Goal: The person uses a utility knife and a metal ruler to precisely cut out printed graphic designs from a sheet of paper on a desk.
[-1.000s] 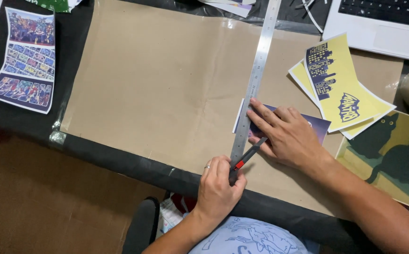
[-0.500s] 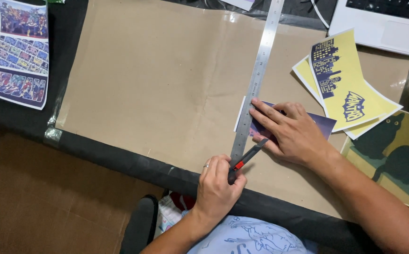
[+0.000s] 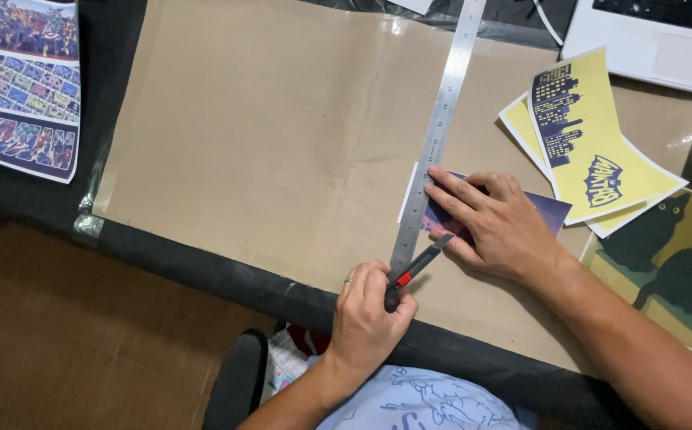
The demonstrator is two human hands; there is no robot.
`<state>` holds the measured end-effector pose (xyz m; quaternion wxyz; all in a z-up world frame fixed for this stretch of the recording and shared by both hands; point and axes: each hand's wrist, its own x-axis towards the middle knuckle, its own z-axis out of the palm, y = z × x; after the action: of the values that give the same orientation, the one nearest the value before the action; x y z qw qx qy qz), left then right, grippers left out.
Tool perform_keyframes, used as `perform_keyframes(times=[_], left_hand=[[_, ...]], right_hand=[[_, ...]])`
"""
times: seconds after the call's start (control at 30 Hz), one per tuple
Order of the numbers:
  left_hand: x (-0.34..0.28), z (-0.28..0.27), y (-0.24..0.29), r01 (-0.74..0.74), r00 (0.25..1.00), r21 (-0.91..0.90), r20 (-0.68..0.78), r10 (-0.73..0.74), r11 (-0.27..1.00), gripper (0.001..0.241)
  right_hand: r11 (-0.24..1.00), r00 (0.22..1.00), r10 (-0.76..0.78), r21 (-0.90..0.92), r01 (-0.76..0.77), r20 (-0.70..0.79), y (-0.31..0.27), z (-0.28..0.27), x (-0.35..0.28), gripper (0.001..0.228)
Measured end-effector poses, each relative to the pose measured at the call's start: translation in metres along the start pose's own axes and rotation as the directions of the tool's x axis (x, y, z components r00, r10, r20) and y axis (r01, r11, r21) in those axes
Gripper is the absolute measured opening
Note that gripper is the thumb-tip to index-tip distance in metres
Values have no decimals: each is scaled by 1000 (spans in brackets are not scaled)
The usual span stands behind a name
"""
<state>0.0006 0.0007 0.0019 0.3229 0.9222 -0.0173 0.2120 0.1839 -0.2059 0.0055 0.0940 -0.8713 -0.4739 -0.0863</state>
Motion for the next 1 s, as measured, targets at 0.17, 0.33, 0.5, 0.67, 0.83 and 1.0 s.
perform_keyframes(times=[0.17,0.33,0.5,0.67,0.83,1.0], left_hand=[[1,-1,-1,4,1000,-7,-2,-4,1000,27],[0,0,-2,15,1000,-8,1,-15,1000,28],[-1,-1,-3,1,1000,-18,5,-1,1000,26],[-3,1,-5,-1,1000,-19,0,1,1000,27],[-2,-1,-5,-3,1000,-54,-3,2,999,27],[-6,2,-7,0,1000,-49,4,1,999,28]], right_hand=[[1000,1000,-5,-7,5,18,1,0,-1,75],[1000,1000,1,5,-1,11,0,-2,0,73],[1000,999,-26,10,26,35,2,-3,1,72],[999,999,-34,-27,34,12,1,-6,4,67],[999,1000,-22,-33,23,10,-2,-10,6,65],[999,1000,-18,-28,19,15,-3,-11,6,64]])
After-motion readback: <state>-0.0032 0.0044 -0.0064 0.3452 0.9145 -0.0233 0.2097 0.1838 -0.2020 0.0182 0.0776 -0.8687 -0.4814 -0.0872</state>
